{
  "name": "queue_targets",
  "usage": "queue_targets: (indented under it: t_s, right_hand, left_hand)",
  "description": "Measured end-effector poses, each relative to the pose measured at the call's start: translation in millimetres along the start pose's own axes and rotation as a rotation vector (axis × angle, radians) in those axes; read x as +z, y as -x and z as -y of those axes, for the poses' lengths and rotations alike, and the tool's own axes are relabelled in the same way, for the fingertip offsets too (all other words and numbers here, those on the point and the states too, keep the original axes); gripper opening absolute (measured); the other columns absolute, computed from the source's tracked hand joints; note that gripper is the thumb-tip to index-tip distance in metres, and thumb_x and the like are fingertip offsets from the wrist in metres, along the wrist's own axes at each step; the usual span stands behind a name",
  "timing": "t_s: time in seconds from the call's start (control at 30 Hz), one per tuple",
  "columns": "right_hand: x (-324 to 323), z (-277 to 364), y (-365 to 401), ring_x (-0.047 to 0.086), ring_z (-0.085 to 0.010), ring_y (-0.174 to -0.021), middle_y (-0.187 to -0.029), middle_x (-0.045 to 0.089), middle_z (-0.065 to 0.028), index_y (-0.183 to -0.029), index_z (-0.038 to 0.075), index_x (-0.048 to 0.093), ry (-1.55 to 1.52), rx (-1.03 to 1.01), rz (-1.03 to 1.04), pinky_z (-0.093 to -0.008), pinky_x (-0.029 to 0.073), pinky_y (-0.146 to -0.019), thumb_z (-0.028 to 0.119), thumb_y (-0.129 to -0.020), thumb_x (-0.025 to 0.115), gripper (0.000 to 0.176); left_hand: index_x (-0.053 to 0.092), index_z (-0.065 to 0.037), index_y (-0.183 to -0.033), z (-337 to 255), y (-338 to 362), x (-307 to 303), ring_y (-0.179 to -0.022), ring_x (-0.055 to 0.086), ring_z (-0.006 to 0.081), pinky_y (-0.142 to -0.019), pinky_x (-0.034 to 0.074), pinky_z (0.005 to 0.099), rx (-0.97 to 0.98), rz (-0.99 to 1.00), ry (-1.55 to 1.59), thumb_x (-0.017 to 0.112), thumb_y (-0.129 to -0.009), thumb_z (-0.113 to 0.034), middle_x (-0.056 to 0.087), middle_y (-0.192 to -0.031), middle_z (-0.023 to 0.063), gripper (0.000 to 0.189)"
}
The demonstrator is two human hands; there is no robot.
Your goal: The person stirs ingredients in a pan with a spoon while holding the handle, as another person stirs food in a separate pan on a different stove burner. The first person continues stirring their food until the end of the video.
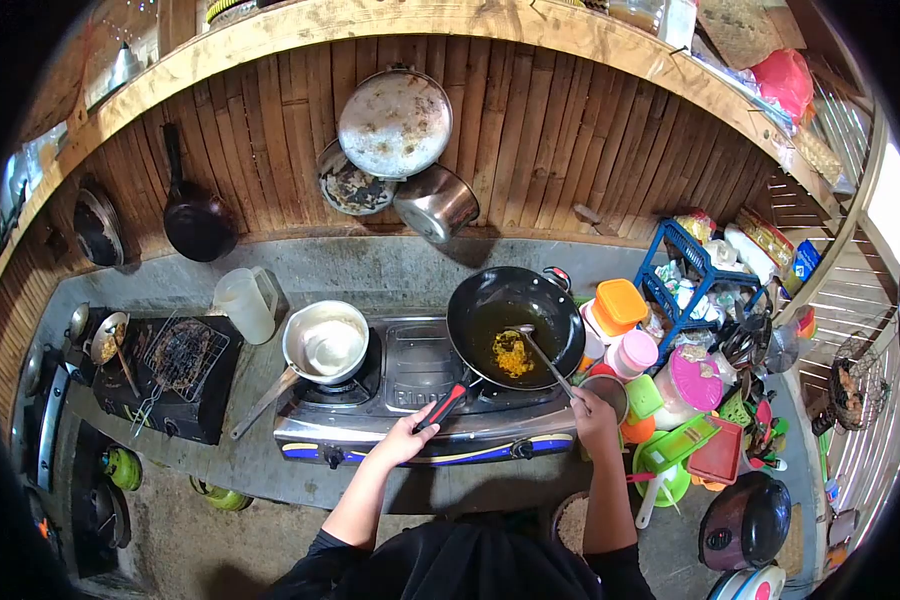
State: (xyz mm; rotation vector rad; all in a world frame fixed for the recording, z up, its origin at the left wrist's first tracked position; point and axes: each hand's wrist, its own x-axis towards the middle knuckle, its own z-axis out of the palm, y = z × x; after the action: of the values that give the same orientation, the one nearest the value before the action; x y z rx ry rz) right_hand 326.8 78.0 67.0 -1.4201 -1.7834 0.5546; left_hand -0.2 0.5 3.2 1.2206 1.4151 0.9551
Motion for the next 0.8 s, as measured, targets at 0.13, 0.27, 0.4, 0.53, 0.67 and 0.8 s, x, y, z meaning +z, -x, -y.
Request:
queue_targets:
  t_s: [0.13, 0.27, 0.4, 0.53, 0.67, 0.8]
  right_hand:
    - [2.0, -2.9, -3.4, 0.064, -0.0318, -0.084, -0.091, 0.065, -0.0201, -0.104, 0.003, 0.063, 0.066, -0.081, -0.013, -0.0354, 0.049, -0.075, 0.011, -0.082, 0.057, 0.024]
    - [-11.0, 2.3, 4.0, 0.064, -0.0323, -0.085, -0.092, 0.064, -0.0203, -0.104, 0.003, 0.063, 0.114, -0.076, 0.026, -0.0359, 0.049, -0.075, 0.011, -0.082, 0.057, 0.024]
    - [-28.6, 4.6, 14.7, 0.062, -0.0352, -0.088, -0.093, 0.063, -0.0208, -0.103, 0.005, 0.064, 0.157, 0.004, 0.082, -0.0382, 0.049, -0.076, 0.012, -0.082, 0.057, 0.023]
    - [-53.7, 17.3, 25.4, 0.063, -0.0335, -0.087, -0.093, 0.064, -0.0197, -0.103, 0.004, 0.064, 0.206, 0.01, 0.12, -0.0369, 0.049, -0.076, 0.012, -0.082, 0.058, 0.023]
    - [-78.2, 37.8, 28.6, 0.064, -0.0322, -0.087, -0.092, 0.066, -0.0185, -0.101, 0.003, 0.065, 0.282, 0.094, 0.178, -0.0358, 0.049, -0.077, 0.011, -0.082, 0.058, 0.022]
    - [-96.4, 45.2, 29.1, 0.064, -0.0325, -0.081, -0.087, 0.066, -0.019, -0.098, 0.002, 0.066, 0.315, 0.007, 0.142, -0.0364, 0.049, -0.073, 0.012, -0.082, 0.059, 0.02]
  left_hand:
    - [0.041, -0.009, -0.135, 1.0, -0.9, -0.4, -0.12, 0.044, 0.0174, -0.102, 0.029, 0.027, -0.01, 0.002, 0.0, 0.059, -0.087, -0.017, 0.051, -0.128, 0.0133, 0.051]
    - [0.041, -0.009, -0.135, 2.5, -1.3, -0.5, -0.119, 0.045, 0.018, -0.101, 0.031, 0.0272, 0.001, 0.003, -0.032, 0.06, -0.087, -0.018, 0.052, -0.127, 0.014, 0.052]
    - [0.041, -0.009, -0.135, 12.9, -5.2, 0.0, -0.118, 0.047, 0.0182, -0.101, 0.031, 0.027, 0.02, 0.001, -0.017, 0.06, -0.087, -0.019, 0.053, -0.126, 0.0142, 0.052]
    - [0.041, -0.009, -0.134, 11.8, -5.0, 1.5, -0.118, 0.046, 0.0184, -0.101, 0.031, 0.0271, 0.073, 0.001, -0.035, 0.06, -0.087, -0.019, 0.053, -0.126, 0.0143, 0.052]
    - [0.042, -0.008, -0.134, -2.5, 1.8, 2.9, -0.118, 0.046, 0.018, -0.101, 0.031, 0.0273, -0.019, -0.004, -0.022, 0.06, -0.087, -0.018, 0.053, -0.126, 0.0135, 0.051]
    - [0.042, -0.006, -0.133, 12.6, -5.2, 4.0, -0.119, 0.045, 0.017, -0.101, 0.03, 0.0274, 0.081, 0.008, 0.008, 0.059, -0.087, -0.017, 0.052, -0.127, 0.0124, 0.05]
